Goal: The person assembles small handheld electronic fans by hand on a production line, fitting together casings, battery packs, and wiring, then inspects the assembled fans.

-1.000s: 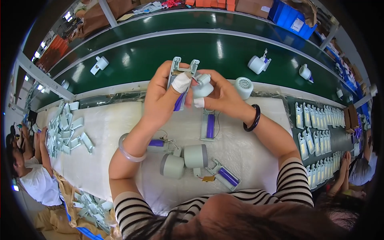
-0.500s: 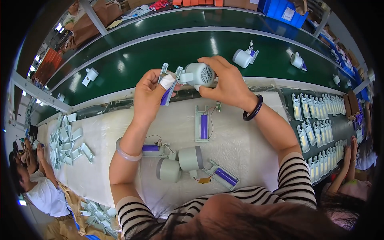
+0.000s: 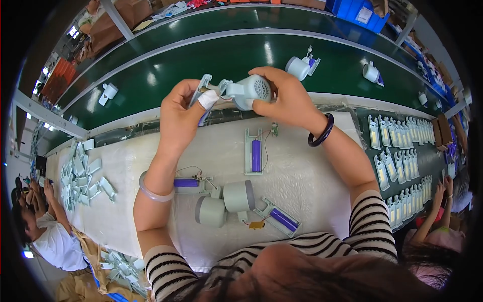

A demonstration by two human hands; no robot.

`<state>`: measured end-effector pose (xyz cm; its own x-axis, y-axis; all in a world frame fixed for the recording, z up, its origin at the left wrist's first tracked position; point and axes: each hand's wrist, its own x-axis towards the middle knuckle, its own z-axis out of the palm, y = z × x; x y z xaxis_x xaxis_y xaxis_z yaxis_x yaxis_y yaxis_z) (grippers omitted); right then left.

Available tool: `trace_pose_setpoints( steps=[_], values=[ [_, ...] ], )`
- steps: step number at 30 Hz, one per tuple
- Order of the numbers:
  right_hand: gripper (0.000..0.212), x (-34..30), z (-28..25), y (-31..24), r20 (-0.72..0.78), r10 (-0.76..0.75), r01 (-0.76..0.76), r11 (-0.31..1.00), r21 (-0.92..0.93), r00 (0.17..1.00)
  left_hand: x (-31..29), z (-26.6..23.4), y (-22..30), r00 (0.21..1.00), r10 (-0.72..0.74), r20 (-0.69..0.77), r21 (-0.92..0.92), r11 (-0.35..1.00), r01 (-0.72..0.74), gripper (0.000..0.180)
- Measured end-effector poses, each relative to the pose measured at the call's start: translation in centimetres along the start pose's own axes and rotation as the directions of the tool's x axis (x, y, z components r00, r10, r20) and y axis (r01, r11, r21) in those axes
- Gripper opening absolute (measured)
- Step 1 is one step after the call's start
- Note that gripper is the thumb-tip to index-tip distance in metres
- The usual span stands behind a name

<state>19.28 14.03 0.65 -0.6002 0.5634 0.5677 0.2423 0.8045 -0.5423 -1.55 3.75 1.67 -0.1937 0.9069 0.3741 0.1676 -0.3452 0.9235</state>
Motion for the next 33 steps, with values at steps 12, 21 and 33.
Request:
trace_pose_setpoints(
  steps=[12,21,33],
  values=[
    [0.045,0.5,0.1,0.1,0.630,0.328,-0.710,0.351,0.610,0.704,-0.5,0.9,0.4,0.987,0.146,-0.063,0.028,0.989,-0.144,0.023],
    [0.046,0.4,0.1,0.5,0.661,0.319,-0.733,0.348,0.585,0.679,-0.4,0.8,0.1,0.989,0.142,-0.044,0.061,0.988,-0.139,0.021],
    [0.051,0.6,0.1,0.3,0.678,0.318,-0.749,0.299,0.591,0.662,-0.4,1.0,0.5,0.994,0.083,-0.070,-0.021,0.996,-0.085,0.020]
  ],
)
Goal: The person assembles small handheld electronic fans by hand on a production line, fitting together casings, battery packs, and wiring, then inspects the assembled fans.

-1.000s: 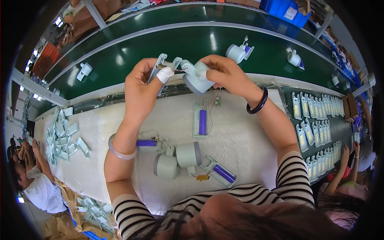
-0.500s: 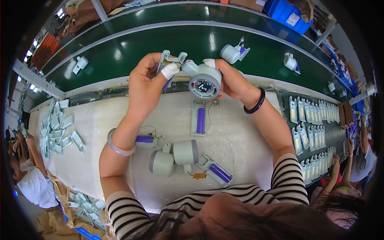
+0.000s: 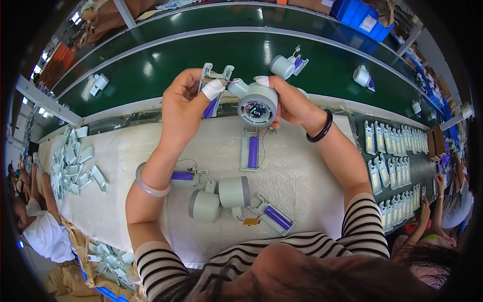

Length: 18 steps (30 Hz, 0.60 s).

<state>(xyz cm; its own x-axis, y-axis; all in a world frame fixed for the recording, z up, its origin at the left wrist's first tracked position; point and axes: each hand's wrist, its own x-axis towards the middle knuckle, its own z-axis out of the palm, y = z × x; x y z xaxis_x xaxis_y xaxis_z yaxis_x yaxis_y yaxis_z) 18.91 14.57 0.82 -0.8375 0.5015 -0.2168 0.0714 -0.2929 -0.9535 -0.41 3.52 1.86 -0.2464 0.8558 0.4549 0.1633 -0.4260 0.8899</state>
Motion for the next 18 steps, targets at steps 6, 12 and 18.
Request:
trace_pose_setpoints(
  steps=[6,12,18],
  values=[
    [0.055,-0.3,-0.2,-0.3,-0.009,0.039,-0.039,0.998,-0.045,0.999,0.7,0.0,-0.1,1.000,0.026,0.009,-0.020,0.999,-0.026,0.018],
    [0.052,-1.8,-1.8,-2.8,-0.184,-0.215,0.099,0.864,-0.493,0.959,4.1,-2.9,-1.5,0.986,0.093,-0.142,0.260,0.964,-0.054,0.019],
    [0.031,0.2,-11.1,-1.2,-0.353,-0.513,0.090,0.655,-0.751,0.782,8.2,-7.8,-5.4,0.950,0.311,0.029,0.941,0.312,-0.131,0.033]
  ],
)
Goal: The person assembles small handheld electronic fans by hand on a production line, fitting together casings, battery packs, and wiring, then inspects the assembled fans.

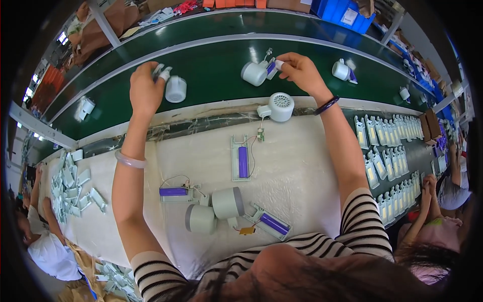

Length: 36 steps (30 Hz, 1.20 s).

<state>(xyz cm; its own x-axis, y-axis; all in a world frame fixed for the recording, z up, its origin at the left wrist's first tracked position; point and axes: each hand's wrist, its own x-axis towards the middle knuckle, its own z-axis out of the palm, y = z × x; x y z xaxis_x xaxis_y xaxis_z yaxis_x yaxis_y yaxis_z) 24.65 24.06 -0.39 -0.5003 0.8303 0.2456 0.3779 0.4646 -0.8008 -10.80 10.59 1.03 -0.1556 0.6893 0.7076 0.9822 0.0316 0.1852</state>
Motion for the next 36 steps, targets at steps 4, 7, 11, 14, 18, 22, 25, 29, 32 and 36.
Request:
trace_pose_setpoints(
  steps=[4,7,11,14,18,22,25,29,32,36],
  values=[
    [0.029,1.0,0.5,3.9,-0.074,0.103,-0.089,0.980,0.175,0.992,2.0,3.2,4.2,0.959,0.173,0.224,-0.072,0.984,-0.161,0.044],
    [0.027,0.7,0.5,4.0,-0.018,0.148,-0.139,0.958,0.251,0.989,3.5,6.8,8.4,0.840,0.212,0.499,-0.313,0.948,-0.053,0.061],
    [0.026,1.1,1.5,3.8,0.085,0.170,-0.189,0.926,0.326,0.982,3.8,12.5,11.4,0.769,0.176,0.615,-0.273,0.962,-0.001,0.072],
    [0.028,0.9,1.4,3.5,0.092,0.195,-0.215,0.907,0.362,0.976,3.8,13.7,12.3,0.733,0.180,0.656,-0.297,0.954,0.031,0.071],
    [0.036,0.5,0.8,1.6,0.143,0.286,-0.320,0.860,0.398,0.947,3.3,12.5,12.5,0.709,0.136,0.692,-0.525,0.770,0.364,0.061],
    [0.037,0.3,1.2,0.4,0.207,0.290,-0.351,0.848,0.398,0.934,1.4,8.1,14.4,0.710,0.147,0.688,-0.621,0.625,0.473,0.052],
    [0.032,0.0,2.0,-0.3,0.271,0.239,-0.342,0.827,0.445,0.932,-0.7,5.3,14.4,0.785,0.172,0.595,-0.667,0.650,0.363,0.052],
    [0.021,-0.8,3.0,-2.0,0.265,0.095,-0.255,0.690,0.677,0.960,-2.3,0.5,14.6,0.746,0.201,0.634,-0.670,0.625,0.401,0.049],
    [0.017,-2.1,3.3,-5.4,0.268,-0.061,-0.154,0.689,0.708,0.961,-3.1,-2.6,11.7,0.736,0.166,0.656,-0.713,0.455,0.533,0.048],
    [0.019,-3.6,4.2,-7.1,0.327,-0.264,-0.004,0.774,0.634,0.907,-4.9,-4.2,9.6,0.831,0.017,0.555,-0.635,0.655,0.411,0.056]
  ],
)
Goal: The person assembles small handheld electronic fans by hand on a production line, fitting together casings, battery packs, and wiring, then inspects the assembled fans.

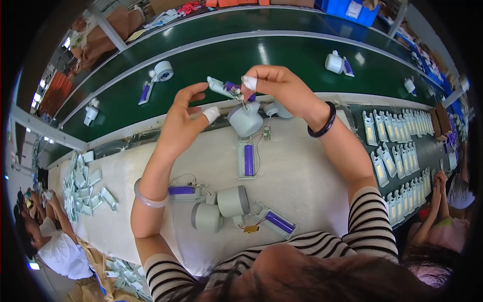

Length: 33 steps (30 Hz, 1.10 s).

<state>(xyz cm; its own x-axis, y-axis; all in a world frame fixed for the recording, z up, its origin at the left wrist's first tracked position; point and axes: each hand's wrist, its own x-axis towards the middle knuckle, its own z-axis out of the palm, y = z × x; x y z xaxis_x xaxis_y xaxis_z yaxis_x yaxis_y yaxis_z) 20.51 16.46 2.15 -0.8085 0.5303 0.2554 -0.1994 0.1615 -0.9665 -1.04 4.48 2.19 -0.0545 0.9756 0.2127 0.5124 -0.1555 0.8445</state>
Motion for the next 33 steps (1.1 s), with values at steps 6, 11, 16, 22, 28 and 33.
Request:
trace_pose_setpoints(
  steps=[6,11,16,22,28,33],
  values=[
    [0.018,-0.2,2.2,0.1,0.021,0.006,-0.004,0.997,-0.075,1.000,-0.9,0.6,-2.2,0.987,0.036,0.157,-0.228,0.974,0.001,0.067],
    [0.019,-0.7,2.3,-0.2,0.114,0.120,-0.112,0.991,-0.074,0.986,-0.8,1.0,-2.2,0.954,-0.032,0.297,-0.507,0.842,0.186,0.056],
    [0.019,-0.6,2.1,0.1,0.132,0.118,-0.105,0.989,-0.105,0.984,-0.9,0.9,-3.1,0.980,0.034,0.197,-0.452,0.890,0.060,0.033],
    [0.015,-0.4,3.5,1.8,-0.022,0.079,-0.078,0.996,0.031,0.997,-1.6,1.2,-1.0,0.968,0.155,-0.196,-0.019,0.987,-0.162,0.025],
    [0.024,-0.7,5.7,4.4,-0.141,0.034,-0.010,0.985,0.169,0.989,-1.6,1.0,-1.2,0.857,0.367,-0.362,0.188,0.929,-0.318,0.030],
    [0.023,-0.8,6.5,4.6,0.133,0.091,-0.098,0.994,0.052,0.987,-1.4,0.7,-1.8,0.863,0.314,-0.397,0.089,0.949,-0.304,0.032]
  ],
)
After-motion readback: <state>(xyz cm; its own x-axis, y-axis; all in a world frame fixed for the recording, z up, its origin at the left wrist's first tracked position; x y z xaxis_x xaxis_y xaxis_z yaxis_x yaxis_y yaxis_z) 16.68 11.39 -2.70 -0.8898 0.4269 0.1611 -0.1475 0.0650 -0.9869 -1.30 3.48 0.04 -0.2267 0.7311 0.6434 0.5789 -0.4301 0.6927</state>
